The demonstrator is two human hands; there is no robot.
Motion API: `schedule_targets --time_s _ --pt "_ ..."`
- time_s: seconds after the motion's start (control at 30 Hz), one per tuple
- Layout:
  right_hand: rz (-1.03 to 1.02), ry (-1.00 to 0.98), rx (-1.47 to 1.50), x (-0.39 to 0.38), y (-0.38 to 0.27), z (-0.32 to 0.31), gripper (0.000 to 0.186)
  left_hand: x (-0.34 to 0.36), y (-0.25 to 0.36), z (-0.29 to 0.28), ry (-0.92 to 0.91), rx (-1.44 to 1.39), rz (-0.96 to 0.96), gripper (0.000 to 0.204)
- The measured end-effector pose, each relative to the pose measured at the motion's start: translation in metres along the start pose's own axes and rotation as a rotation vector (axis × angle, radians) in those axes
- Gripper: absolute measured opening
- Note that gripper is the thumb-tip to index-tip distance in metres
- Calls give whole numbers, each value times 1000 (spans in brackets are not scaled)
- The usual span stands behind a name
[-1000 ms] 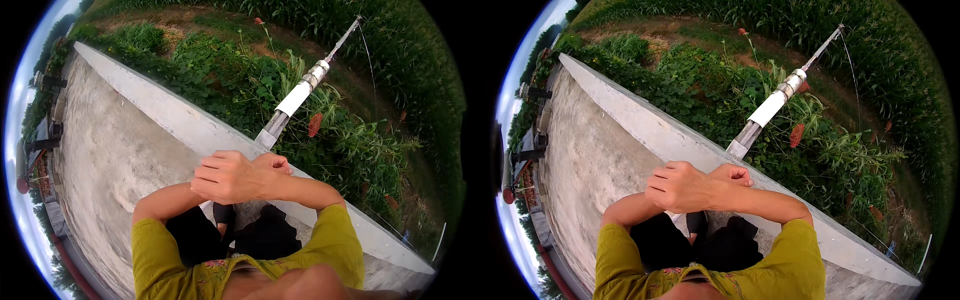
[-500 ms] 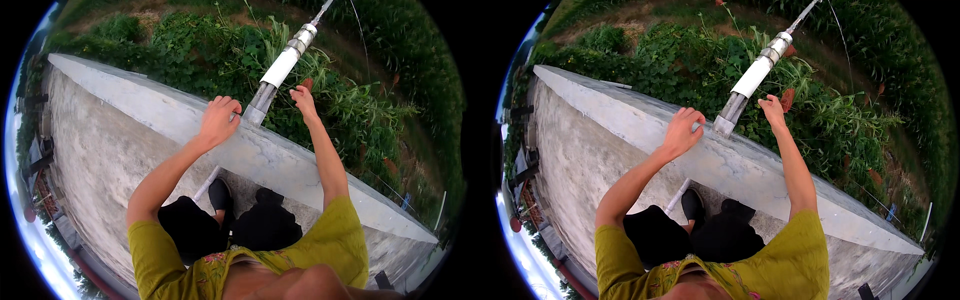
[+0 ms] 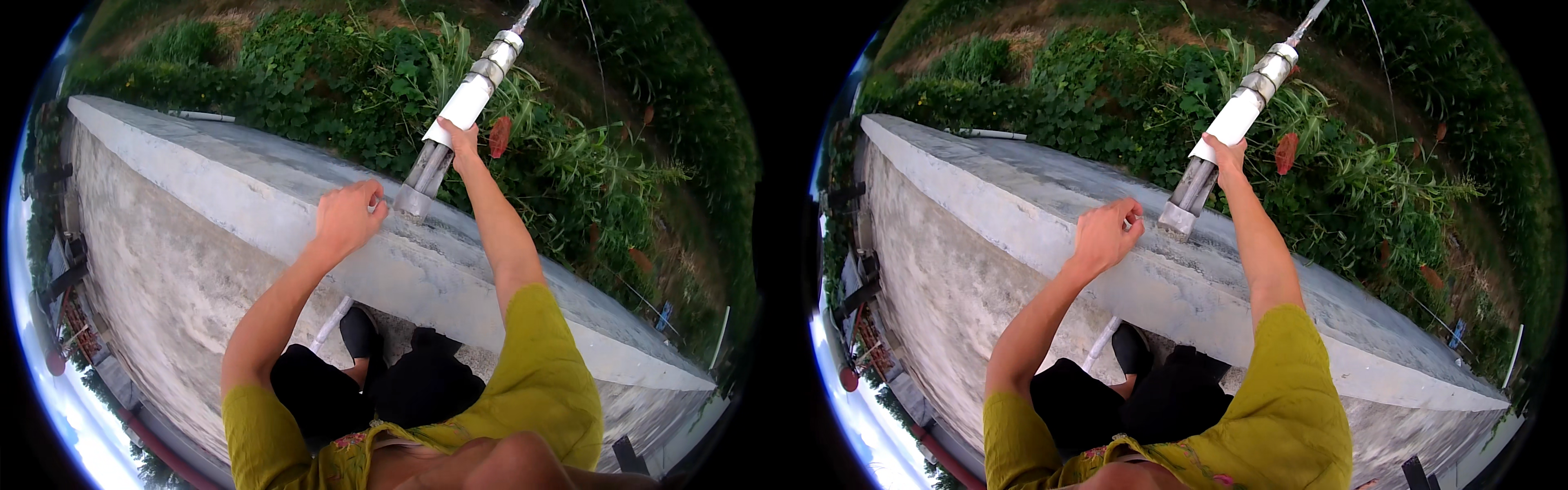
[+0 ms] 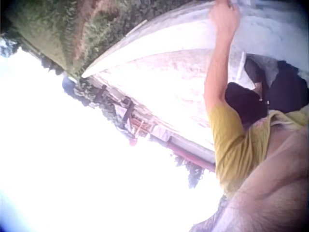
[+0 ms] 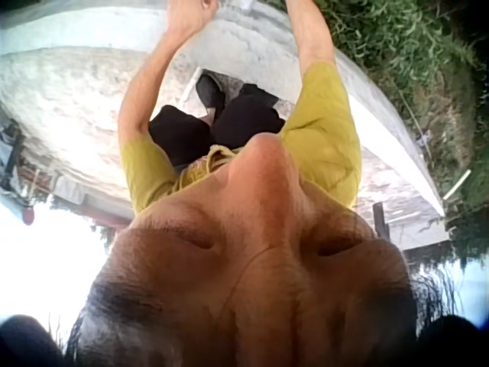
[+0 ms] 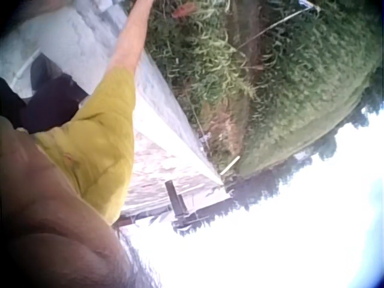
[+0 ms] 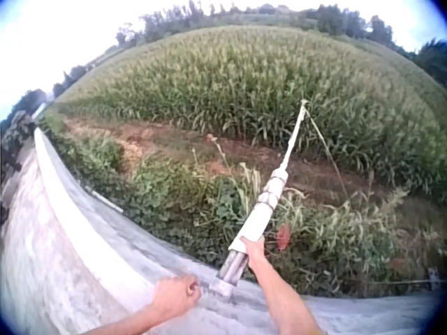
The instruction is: The person repairs a rooftop antenna structure by applying tape and securing wires to a metal pole.
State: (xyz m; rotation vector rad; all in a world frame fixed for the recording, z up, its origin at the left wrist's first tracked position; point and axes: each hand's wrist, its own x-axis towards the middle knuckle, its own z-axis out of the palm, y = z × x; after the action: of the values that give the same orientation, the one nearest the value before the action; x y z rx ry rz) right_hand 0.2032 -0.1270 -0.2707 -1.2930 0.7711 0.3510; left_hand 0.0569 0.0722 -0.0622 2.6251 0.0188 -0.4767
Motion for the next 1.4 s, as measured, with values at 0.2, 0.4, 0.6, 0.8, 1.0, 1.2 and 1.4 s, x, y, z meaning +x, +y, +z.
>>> schedule_targets --time_s 0.2,0.4,0.6,0.8,1.0,1.2,1.4 --pt "-42 -9 110 2 4 5 91 -1 -1 -1 46 33 -20 17" --pt "-36 -90 284 24 -23 -4 83 0 -3 0 46 31 -30 17" --pt "-98 -161 116 52 -50 -25 88 -1 0 -2 31 8 -35 19" --pt "-67 -68 194 68 -46 -26 98 1 5 -4 1 8 -41 19" --pt "14 -136 214 42 -52 -23 96 -3 1 -2 44 30 -41 19" --pt "61 -263 321 55 -22 -48 84 1 6 -7 22 -15 -36 19" --pt "212 -356 416 38 -16 -45 76 1 1 -2 52 10 -26 17"
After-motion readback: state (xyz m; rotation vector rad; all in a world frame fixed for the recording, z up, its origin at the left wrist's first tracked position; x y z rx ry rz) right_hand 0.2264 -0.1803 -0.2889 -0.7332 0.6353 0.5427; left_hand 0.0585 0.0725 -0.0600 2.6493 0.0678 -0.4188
